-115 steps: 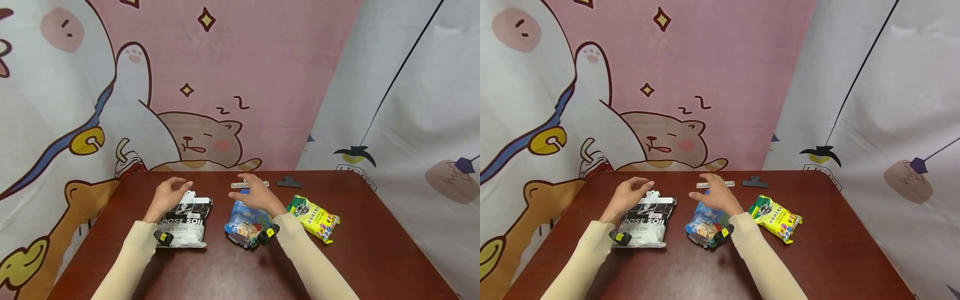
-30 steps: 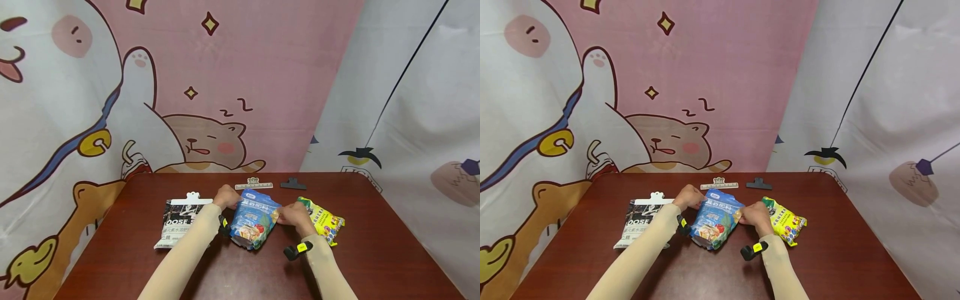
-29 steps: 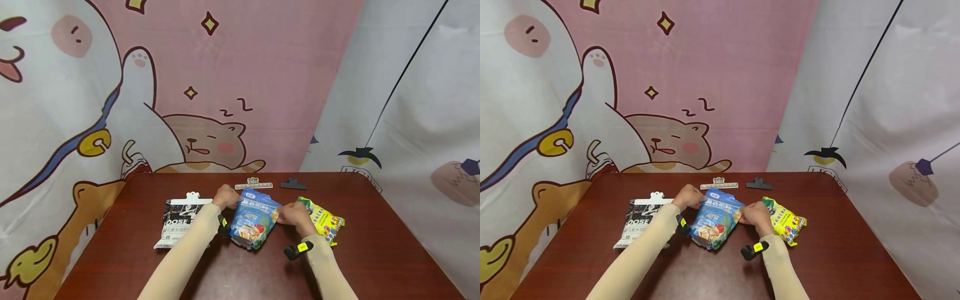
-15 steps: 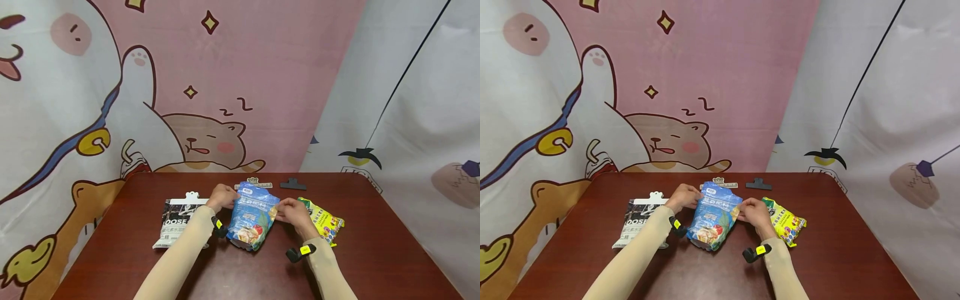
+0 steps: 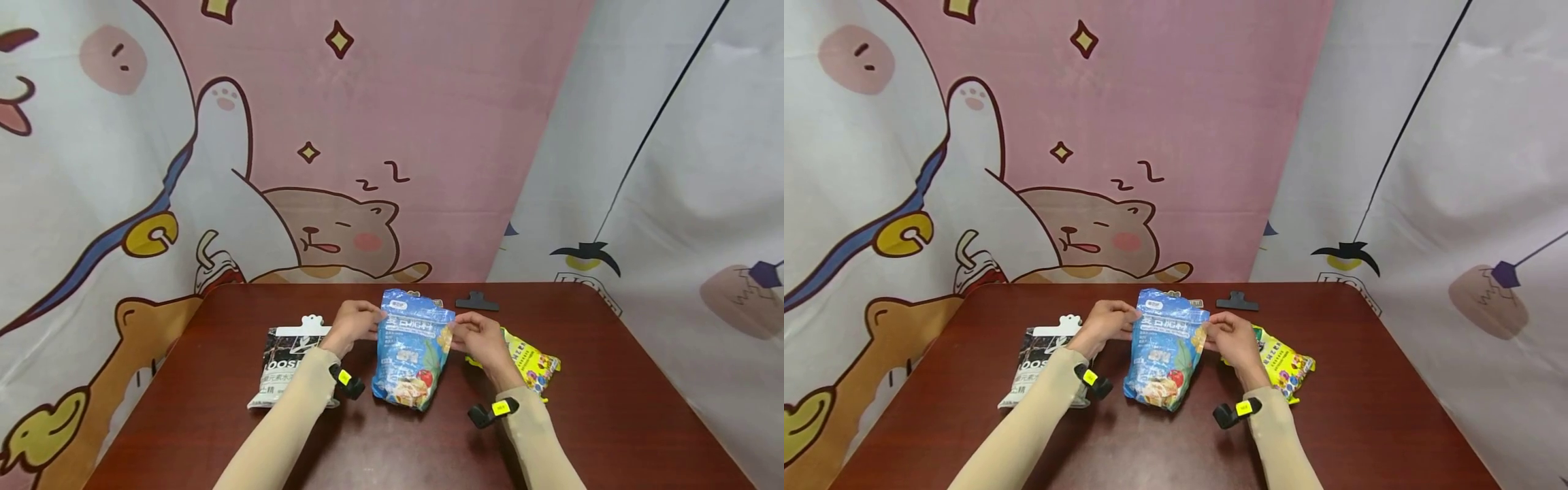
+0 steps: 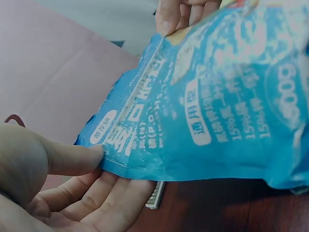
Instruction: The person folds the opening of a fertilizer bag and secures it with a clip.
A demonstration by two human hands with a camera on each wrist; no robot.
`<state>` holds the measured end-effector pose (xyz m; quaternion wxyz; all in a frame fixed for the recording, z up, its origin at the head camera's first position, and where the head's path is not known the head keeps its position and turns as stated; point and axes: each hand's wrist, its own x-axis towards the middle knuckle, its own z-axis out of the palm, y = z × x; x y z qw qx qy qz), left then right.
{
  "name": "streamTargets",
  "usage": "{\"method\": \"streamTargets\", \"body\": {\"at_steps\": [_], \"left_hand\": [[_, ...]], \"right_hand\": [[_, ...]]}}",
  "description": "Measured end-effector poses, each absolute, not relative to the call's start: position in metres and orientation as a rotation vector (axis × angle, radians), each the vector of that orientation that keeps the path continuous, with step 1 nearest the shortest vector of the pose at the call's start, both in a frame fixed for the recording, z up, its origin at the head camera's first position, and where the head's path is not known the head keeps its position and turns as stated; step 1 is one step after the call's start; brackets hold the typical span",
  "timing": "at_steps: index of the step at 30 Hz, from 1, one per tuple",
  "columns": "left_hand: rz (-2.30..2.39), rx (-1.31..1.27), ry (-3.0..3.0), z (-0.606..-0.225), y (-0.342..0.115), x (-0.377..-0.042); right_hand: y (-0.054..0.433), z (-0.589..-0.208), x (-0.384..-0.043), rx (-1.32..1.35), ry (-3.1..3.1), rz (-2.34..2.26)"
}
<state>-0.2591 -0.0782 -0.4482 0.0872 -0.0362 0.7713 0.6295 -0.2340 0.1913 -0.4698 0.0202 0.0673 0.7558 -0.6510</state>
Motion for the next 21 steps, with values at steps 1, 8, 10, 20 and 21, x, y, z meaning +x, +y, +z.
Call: {"method": "streamTargets", "body": {"at_steps": [1,8,10,20,21], "left_hand": [[1.889,-0.101,2.295,-0.448,-0.079,-0.257],[2.002,-0.062,2.276,-0.443,-0.082,-0.242],[2.029,-0.052,2.271,-0.443,-0.083,-0.238],[2.197,0.002,2.271,-0.438,-0.085,-0.221],[2.213,0.005,2.272,-0.438,-0.084,-0.219]], "right_hand": [[0.192,-0.468,-0.234,0.192,2.351,-2.021],[0.193,-0.453,-0.228,0.095,2.427,-1.963],[0.193,-0.45,-0.227,0.06,2.449,-1.946],[0.194,-0.437,-0.223,-0.09,2.522,-1.953],[0.195,-0.436,-0.222,-0.112,2.534,-1.954]]}}
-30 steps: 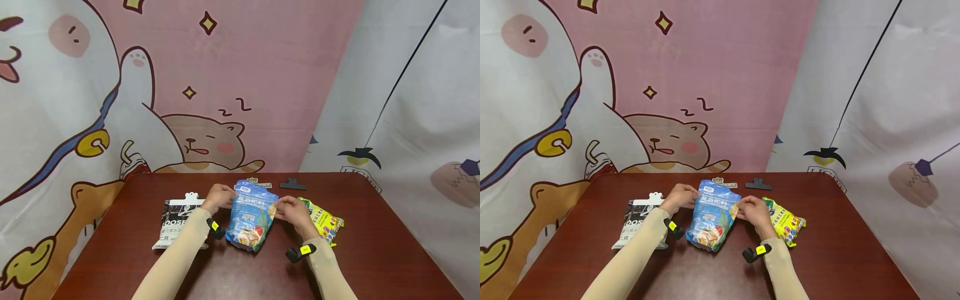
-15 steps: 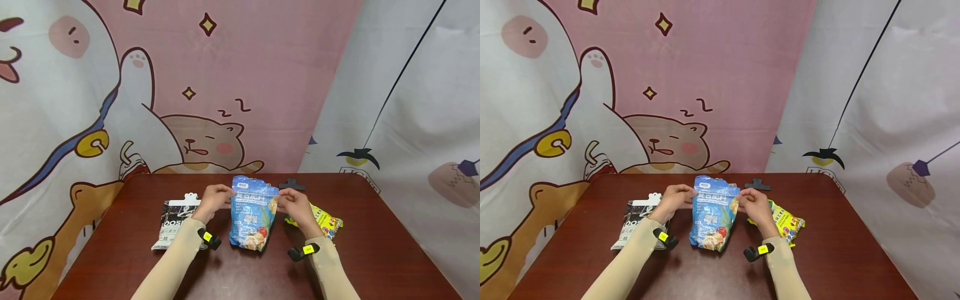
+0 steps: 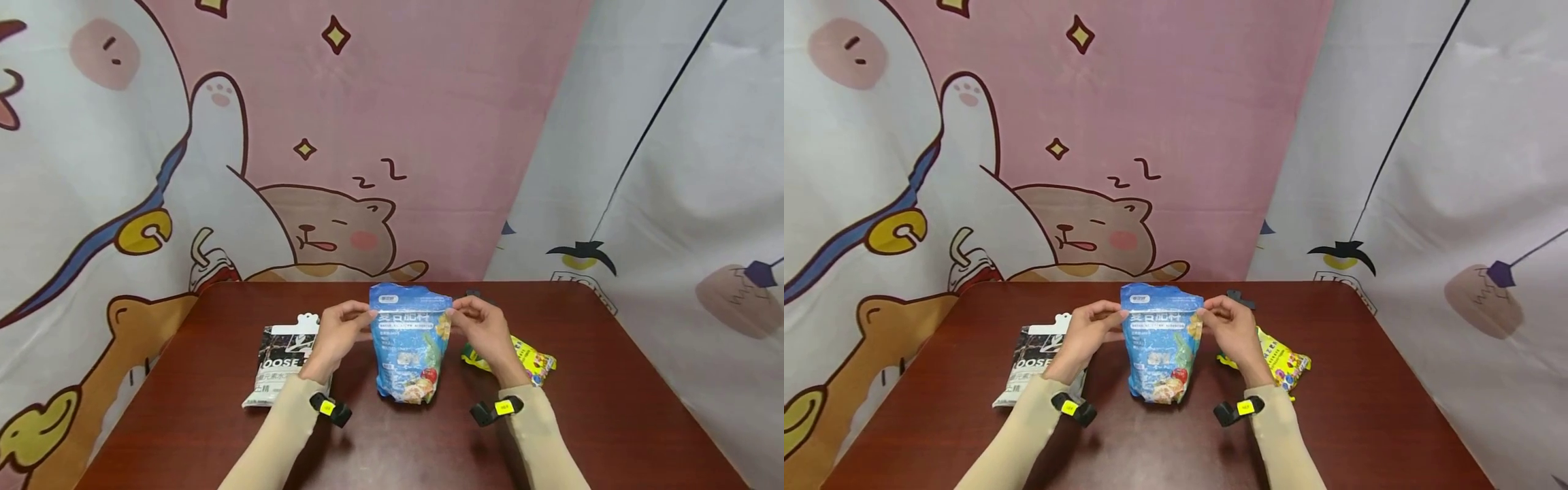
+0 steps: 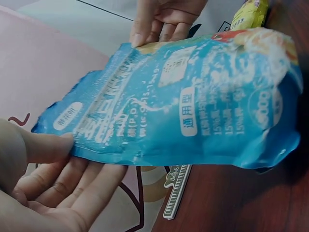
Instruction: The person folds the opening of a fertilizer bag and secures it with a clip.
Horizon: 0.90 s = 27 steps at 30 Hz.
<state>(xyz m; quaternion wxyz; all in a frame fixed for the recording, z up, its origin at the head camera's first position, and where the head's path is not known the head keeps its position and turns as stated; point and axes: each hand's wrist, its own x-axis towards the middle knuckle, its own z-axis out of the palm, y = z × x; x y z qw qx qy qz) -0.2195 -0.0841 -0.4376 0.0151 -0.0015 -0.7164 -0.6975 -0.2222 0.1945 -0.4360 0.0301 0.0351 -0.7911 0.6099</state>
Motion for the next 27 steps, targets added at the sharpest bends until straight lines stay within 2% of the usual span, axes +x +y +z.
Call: {"method": "streamTargets", "body": {"at_steps": [27], "left_hand": [[-2.163,-0.206,-2.126,-0.436,-0.097,-0.21]], "right_hand": [[0.2,-0.432,-0.217,0.55,-2.309,1.747]]}}
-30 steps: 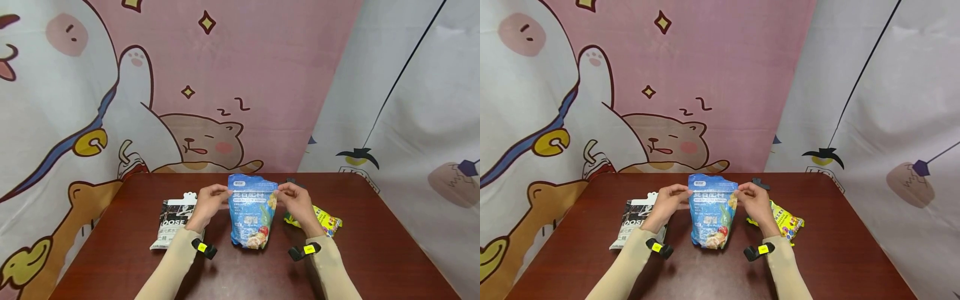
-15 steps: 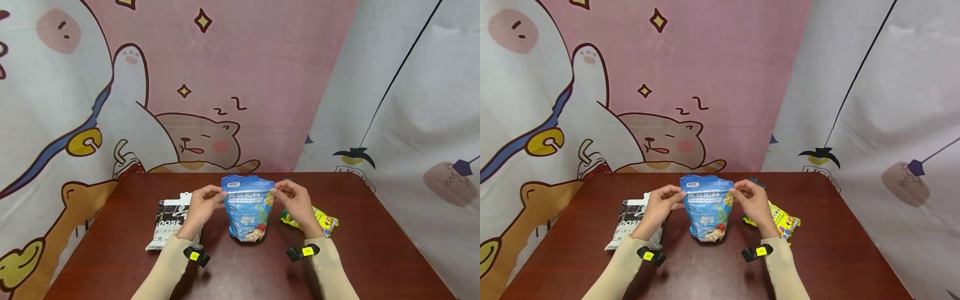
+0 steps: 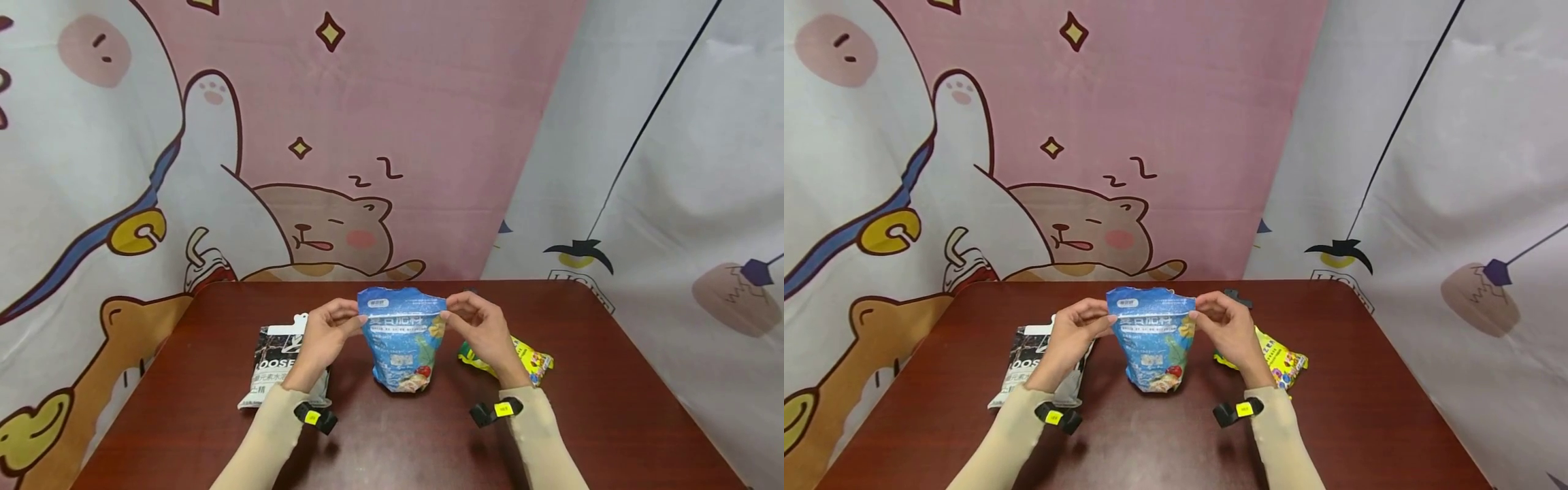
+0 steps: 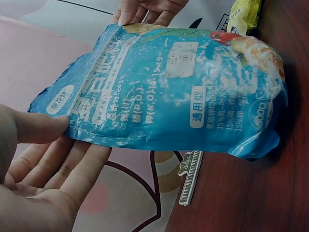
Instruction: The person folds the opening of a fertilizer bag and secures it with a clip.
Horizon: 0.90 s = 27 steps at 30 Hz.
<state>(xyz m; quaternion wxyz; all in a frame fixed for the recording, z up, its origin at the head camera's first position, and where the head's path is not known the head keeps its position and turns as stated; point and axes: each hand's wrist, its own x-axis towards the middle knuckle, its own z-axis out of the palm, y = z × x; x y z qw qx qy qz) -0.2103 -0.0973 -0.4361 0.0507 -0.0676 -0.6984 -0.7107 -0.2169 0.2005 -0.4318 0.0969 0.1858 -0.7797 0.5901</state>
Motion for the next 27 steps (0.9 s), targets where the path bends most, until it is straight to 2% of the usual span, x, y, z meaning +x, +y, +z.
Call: {"method": "streamTargets", "body": {"at_steps": [7,14,27], "left_hand": [[-2.114,-0.338,-2.102,-0.437,-0.1,-0.21],[-1.95,-0.529,-2.134,-0.438,-0.103,-0.212],[-1.635,-0.567,-2.335,-0.435,-0.105,-0.21]], "right_hand": [[0.2,-0.432,-0.219,0.658,-2.275,1.74],[0.199,-0.428,-0.214,0.649,-2.346,1.609],[0.194,-0.42,-0.21,0.667,-2.404,1.464]]}}
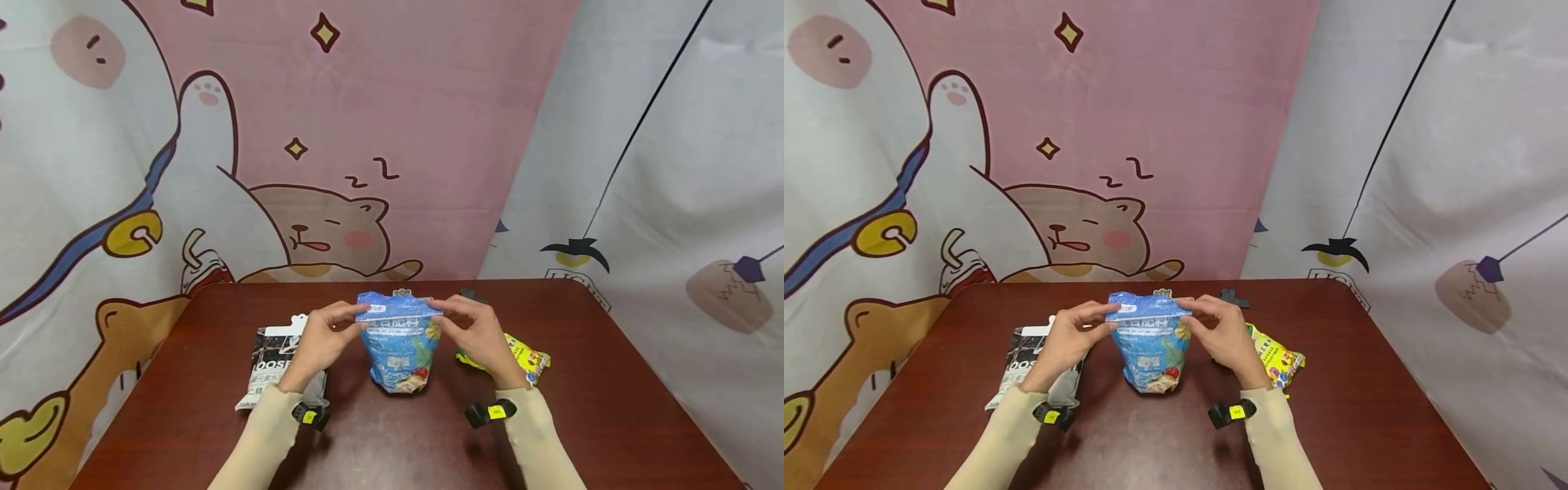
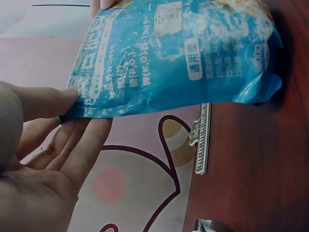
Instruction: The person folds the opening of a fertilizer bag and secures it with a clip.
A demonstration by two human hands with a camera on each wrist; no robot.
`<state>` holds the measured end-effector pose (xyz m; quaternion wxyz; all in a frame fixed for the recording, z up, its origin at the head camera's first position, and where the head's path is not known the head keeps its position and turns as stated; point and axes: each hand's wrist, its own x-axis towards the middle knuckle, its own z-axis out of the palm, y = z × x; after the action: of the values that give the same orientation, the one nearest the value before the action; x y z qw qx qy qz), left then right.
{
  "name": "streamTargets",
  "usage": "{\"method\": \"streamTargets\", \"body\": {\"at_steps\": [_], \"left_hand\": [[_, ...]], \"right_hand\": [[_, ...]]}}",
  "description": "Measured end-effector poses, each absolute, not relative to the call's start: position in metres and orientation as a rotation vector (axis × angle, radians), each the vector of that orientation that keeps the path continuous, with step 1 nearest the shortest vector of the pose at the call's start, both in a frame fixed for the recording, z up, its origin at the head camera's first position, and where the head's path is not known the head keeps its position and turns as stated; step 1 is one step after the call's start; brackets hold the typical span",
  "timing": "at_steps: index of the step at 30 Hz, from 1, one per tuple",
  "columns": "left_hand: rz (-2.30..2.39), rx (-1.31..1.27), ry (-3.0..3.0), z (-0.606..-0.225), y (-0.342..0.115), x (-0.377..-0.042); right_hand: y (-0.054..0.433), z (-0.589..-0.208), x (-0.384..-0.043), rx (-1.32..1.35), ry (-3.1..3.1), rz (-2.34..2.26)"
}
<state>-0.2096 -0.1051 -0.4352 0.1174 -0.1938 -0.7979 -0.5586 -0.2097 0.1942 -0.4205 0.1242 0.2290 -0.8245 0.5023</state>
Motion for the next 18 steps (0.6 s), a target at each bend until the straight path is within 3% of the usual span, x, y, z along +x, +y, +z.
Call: {"method": "streamTargets", "body": {"at_steps": [18], "left_hand": [[-1.571,-0.59,-2.347,-0.4376,-0.1051,-0.2091]], "right_hand": [[0.1949,-0.4253,-0.2138,0.681,-2.385,1.346]]}}
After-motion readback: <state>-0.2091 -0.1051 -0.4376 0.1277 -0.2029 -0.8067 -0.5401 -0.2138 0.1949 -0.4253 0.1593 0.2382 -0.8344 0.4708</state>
